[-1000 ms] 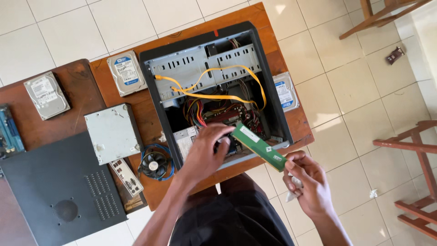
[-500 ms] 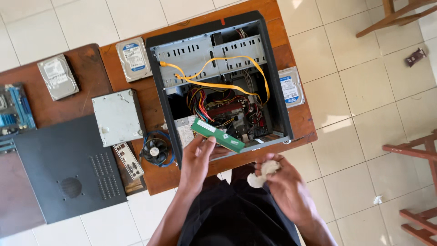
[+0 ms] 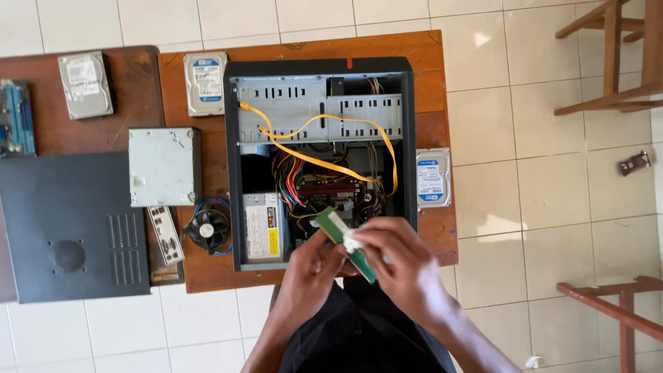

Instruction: The person works inside an open desktop computer case, routing a yellow ribbon cable and connecting it to the motherboard. They then remove a green circuit board, wipe it with a cloth, and reinsert it into a slot on the motherboard. The person continues to adjust and organize internal cables.

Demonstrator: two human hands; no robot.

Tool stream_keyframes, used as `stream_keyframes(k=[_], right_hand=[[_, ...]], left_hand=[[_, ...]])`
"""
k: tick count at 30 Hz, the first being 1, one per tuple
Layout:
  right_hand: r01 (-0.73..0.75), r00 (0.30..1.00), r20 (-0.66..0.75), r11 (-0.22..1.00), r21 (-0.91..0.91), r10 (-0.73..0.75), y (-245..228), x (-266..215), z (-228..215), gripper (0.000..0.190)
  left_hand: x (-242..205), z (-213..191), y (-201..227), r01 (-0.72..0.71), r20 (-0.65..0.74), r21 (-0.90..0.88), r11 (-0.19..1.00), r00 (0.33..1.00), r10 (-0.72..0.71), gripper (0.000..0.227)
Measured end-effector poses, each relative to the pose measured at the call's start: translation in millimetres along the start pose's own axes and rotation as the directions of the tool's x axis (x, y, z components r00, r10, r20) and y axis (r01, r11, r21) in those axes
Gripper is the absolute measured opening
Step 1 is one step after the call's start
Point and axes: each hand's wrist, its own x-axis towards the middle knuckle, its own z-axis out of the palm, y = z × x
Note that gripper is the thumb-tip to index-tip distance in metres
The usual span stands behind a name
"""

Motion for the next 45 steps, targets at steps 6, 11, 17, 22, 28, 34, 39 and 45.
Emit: stream_keyframes(k=[6,11,17,22,28,34,39,45], right_hand=[[0.277,0.938,0.254,0.950,-0.146,-0.234,-16.8,8.8,-11.0,0.040],[0.239,0.956,0.219,0.951,-0.199,-0.194,1.0,-11.1,-10.1,0.026],[0.182,0.982,-0.011,0.962,-0.204,-0.188,17.5,33.4,15.9,0.023],[0.119,0.992,-0.007,0.972,-0.201,-0.123,-22.2,3.4,9.5,0.021],[0.081,0.990,-0.096,0.978,-0.193,-0.100,-3.3,10.2,32.5,0.024],[0.077,0.992,-0.085,0.984,-0.161,-0.091,-28.9,-17.6,35.2,0.022],[0.067,0.989,-0.111,0.969,-0.237,-0.095,-12.8,-7.4,44.1,0.023],[0.080,0.989,-0.113,0.989,-0.121,-0.094,-43.3,-26.2,51.3,0.016]], left_hand=[[1.0,1.3,13.4,0.002,0.078,-0.299,0.954,0.997,0.022,0.037],[1.3,10.8,10.2,-0.047,0.116,-0.180,0.982,0.991,0.069,0.029],[-2.2,4.5,24.4,-0.008,0.157,0.064,0.998,0.988,-0.002,0.021],[-3.1,-5.7,24.8,-0.071,0.131,0.055,0.996,0.989,0.063,0.019],[-2.6,-15.8,7.9,-0.115,0.307,0.207,0.972,0.950,0.047,0.014],[-6.3,-29.0,23.4,-0.135,0.261,0.191,0.972,0.962,0.082,0.014],[-12.6,-28.5,18.7,-0.174,0.314,0.282,0.943,0.946,0.080,0.011],[-12.9,-48.5,11.0,-0.309,0.185,0.225,0.924,0.945,0.270,0.029]])
